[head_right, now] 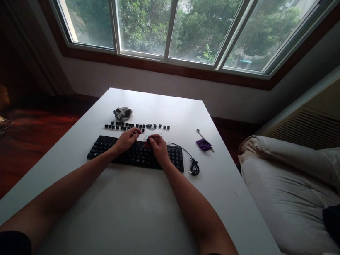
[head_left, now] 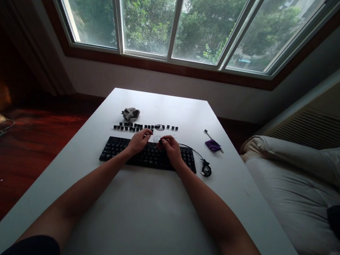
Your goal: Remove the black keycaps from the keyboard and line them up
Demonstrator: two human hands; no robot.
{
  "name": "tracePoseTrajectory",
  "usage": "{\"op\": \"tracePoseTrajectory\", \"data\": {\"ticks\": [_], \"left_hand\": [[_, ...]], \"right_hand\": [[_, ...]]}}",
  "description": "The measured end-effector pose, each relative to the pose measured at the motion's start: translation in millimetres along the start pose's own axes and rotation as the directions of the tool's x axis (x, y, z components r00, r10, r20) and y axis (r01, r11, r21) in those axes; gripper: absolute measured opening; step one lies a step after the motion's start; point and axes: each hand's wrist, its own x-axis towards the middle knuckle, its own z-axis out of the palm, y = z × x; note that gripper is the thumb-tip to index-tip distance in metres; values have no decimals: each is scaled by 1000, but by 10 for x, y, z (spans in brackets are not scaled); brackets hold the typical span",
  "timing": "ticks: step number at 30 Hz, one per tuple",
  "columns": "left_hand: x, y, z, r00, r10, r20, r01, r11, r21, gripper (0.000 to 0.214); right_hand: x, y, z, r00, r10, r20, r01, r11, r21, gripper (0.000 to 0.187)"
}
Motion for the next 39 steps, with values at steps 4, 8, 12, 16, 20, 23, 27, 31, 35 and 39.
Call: {"op": "tracePoseTrajectory", "data": {"ticks": [4, 8, 12, 16, 20, 23, 27, 31, 35, 39], "left_hand": [[132, -121, -65, 1000, -10, -11, 10, 1000, 25, 27], [305, -159, -57, 999, 38, -5, -36, 983, 178, 31], [477, -141, 57, 998, 64, 12, -64, 939, 337, 27], [619, -125, 213, 994, 106, 39, -112, 893, 436, 27], [732, -150, 327, 991, 125, 51, -135, 871, 472, 28], [801, -183, 380, 996, 82, 40, -91, 853, 513, 27], [859, -218, 428, 998, 38, 52, -60, 851, 522, 24], [869, -233, 457, 998, 41, 51, -61, 853, 518, 21], [860, -238, 464, 998, 48, 32, -58, 837, 545, 21], [856, -245, 450, 998, 54, 22, -57, 813, 579, 22]], "right_hand": [[9, 38, -4, 1000, -5, 21, 5, 1000, 0, 31], [11, 58, -3, 1000, -12, 19, 12, 1000, -6, 30], [9, 44, 3, 1000, -4, 6, 4, 999, -41, 32], [12, 29, 3, 1000, -7, 1, 7, 999, -43, 32], [9, 14, 5, 1000, 0, 5, 0, 999, -45, 31], [0, -3, 8, 1000, 6, 6, -6, 999, -51, 31], [-8, -18, 12, 1000, 7, 8, -7, 999, -49, 32], [-9, -13, 13, 1000, 16, 7, -16, 999, -37, 32], [-2, 1, 12, 1000, 25, 1, -25, 999, -39, 34], [3, 4, 11, 1000, 19, 10, -19, 999, -38, 33]]}}
